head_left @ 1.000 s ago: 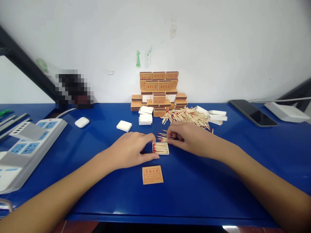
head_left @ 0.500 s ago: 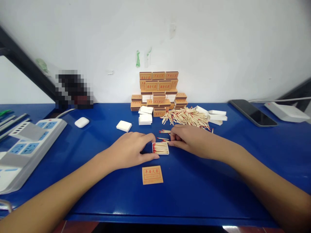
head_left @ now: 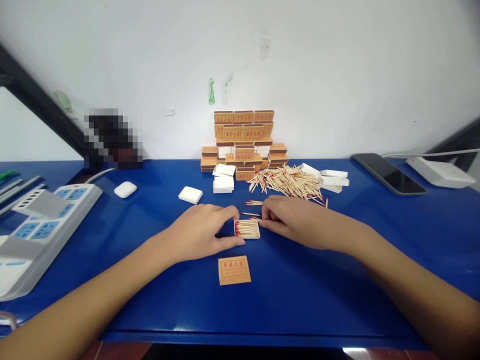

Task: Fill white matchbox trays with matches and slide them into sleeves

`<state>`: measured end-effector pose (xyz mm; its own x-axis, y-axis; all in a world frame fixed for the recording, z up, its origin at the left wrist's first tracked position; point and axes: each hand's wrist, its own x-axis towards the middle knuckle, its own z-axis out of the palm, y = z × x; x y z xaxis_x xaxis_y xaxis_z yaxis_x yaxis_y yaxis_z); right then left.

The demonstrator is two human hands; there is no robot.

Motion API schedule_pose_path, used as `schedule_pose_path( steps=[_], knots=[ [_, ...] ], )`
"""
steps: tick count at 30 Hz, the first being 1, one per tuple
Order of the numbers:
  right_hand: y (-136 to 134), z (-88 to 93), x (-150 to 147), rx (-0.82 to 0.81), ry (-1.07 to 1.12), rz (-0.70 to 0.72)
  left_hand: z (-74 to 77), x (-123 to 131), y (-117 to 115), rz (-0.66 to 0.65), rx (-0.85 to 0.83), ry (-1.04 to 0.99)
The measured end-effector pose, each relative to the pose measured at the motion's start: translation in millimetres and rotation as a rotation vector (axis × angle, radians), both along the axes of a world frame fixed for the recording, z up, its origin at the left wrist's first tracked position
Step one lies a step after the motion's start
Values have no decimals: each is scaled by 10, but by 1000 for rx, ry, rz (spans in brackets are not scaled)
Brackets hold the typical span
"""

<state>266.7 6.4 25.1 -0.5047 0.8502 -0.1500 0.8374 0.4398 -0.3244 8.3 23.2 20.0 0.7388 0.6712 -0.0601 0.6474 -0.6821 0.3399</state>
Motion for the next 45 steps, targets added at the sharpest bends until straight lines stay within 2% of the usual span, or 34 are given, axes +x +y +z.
schedule_pose_path(
  steps=[6,14,21,29,37,41,45],
  knots=[
    [-29,-27,-16,95,-90,34,-10,-10,2,-11,10,-14],
    [-14,9,-21,57,-118,32,-15,-9,6,3,6,-5],
    [-37,-21,0,118,-91,62,5,-2,0,-5,6,-15],
    [-44,31,-141,146,-263,6,-1,1,3,-4,15,-33],
    [11,75,-97,143,-138,34,25,-12,-3,5,10,-9],
    [5,67,-107,234,-74,76,41,-26,-1,8,1,-14],
    [-37,-52,-226,421,-99,162,26,-34,11,-4,28,-28]
  ],
)
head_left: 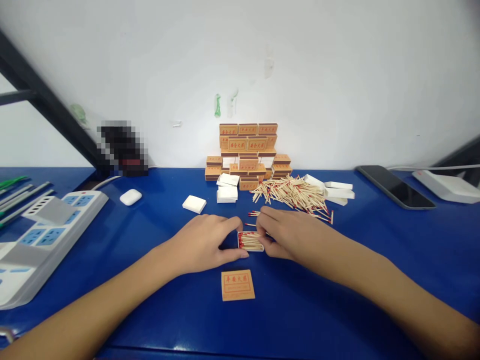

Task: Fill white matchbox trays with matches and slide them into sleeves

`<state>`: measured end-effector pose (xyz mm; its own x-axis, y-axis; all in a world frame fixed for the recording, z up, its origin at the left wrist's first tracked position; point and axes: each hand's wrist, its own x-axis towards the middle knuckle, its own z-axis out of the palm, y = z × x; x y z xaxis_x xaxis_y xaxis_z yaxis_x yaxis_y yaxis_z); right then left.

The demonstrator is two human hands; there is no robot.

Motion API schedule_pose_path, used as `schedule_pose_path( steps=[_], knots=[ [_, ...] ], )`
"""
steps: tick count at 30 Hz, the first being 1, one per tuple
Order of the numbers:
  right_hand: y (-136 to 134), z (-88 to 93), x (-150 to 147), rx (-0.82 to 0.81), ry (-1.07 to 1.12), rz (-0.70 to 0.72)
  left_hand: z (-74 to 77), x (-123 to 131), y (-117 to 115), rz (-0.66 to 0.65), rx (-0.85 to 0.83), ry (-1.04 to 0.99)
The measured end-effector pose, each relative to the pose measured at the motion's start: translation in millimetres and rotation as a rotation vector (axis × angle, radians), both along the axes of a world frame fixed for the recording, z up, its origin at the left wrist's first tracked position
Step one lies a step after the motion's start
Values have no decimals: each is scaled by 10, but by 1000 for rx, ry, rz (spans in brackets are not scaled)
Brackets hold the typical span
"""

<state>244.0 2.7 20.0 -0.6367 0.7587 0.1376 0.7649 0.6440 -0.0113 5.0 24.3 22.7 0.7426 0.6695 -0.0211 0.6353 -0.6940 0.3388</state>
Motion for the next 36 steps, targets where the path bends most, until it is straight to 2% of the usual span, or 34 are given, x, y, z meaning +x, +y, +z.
schedule_pose_path(
  steps=[5,9,17,29,36],
  knots=[
    [-16,-146,-93,135,-68,24,-13,10,4,-6,-4,-12],
    [1,-177,-82,164,-103,58,-4,16,0,-2,-8,2],
    [1,-99,-42,124,-130,123,2,7,1,-1,-17,20],
    [-42,84,47,-3,25,127,-21,3,1,7,-11,21],
    [-28,79,20,-33,46,116,-22,21,10,4,-5,24]
  ],
)
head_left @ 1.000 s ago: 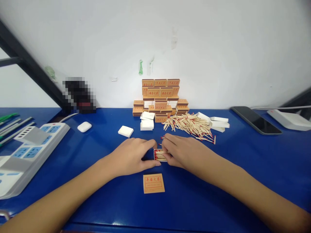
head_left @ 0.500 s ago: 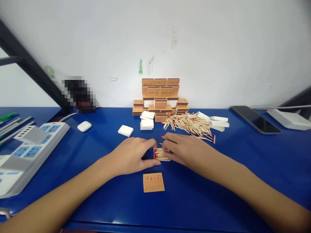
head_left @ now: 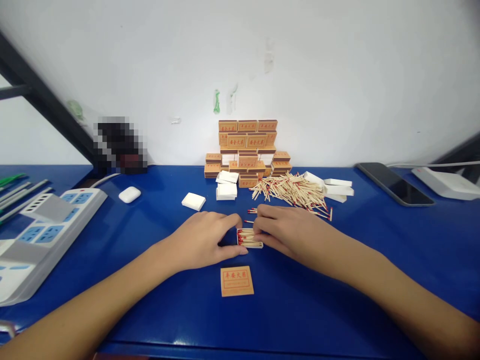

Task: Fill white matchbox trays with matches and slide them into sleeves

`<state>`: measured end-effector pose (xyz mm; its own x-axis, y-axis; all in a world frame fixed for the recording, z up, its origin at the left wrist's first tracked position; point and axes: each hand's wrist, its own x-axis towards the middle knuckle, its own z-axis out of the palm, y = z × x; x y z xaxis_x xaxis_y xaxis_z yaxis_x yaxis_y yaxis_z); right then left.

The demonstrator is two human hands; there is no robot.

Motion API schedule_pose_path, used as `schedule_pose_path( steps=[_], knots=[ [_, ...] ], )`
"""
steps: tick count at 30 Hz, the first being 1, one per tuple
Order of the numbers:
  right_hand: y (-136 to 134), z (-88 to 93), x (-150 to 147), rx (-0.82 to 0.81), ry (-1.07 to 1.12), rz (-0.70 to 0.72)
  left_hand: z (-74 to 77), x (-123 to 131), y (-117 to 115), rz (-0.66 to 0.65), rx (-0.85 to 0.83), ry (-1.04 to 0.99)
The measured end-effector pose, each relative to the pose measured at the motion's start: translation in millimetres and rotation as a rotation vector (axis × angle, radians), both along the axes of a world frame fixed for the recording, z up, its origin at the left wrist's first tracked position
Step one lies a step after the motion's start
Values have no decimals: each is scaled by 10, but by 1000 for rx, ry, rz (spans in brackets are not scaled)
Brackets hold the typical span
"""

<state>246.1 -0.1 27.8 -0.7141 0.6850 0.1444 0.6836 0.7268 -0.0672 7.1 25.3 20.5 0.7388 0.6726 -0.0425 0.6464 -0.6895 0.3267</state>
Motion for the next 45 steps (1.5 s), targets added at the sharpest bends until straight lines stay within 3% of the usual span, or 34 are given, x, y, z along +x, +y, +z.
schedule_pose_path(
  steps=[21,45],
  knots=[
    [11,-99,-13,-105,97,-31,11,-6,-8,-9,8,-14],
    [24,-189,-66,132,-85,-64,14,5,-5,-16,19,-9]
  ],
)
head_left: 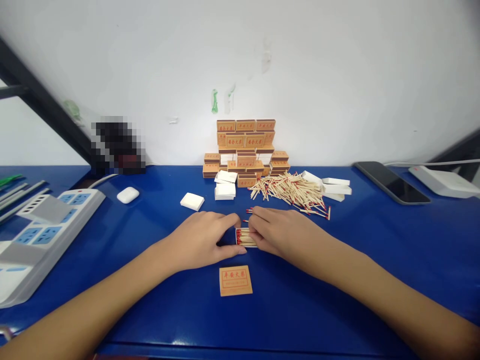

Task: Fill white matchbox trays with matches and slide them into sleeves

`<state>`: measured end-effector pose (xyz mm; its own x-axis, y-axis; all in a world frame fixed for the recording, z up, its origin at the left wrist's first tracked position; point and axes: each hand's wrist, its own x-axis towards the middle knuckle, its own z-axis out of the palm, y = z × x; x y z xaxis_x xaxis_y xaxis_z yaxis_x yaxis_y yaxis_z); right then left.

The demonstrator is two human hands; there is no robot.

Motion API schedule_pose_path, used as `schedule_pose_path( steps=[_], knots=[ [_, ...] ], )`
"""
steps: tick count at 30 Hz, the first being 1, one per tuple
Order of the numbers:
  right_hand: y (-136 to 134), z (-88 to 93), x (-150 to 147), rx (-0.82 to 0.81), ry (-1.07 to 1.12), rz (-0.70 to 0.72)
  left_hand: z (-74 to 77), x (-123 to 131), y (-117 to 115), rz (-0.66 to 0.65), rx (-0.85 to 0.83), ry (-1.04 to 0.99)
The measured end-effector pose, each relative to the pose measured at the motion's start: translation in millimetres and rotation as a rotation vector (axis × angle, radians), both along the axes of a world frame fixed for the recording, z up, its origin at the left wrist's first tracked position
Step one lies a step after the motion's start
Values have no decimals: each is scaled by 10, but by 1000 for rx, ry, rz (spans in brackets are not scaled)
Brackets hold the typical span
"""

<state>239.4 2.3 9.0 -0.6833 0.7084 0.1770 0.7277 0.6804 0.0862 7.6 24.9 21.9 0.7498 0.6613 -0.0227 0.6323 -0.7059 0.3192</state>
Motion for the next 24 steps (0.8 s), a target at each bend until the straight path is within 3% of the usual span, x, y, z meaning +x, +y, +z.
schedule_pose_path(
  steps=[12,24],
  knots=[
    [-66,167,43,-205,160,35,0,-7,0,9,-15,7],
    [-63,180,36,-363,230,17,-1,-5,-2,5,-14,-10]
  ],
)
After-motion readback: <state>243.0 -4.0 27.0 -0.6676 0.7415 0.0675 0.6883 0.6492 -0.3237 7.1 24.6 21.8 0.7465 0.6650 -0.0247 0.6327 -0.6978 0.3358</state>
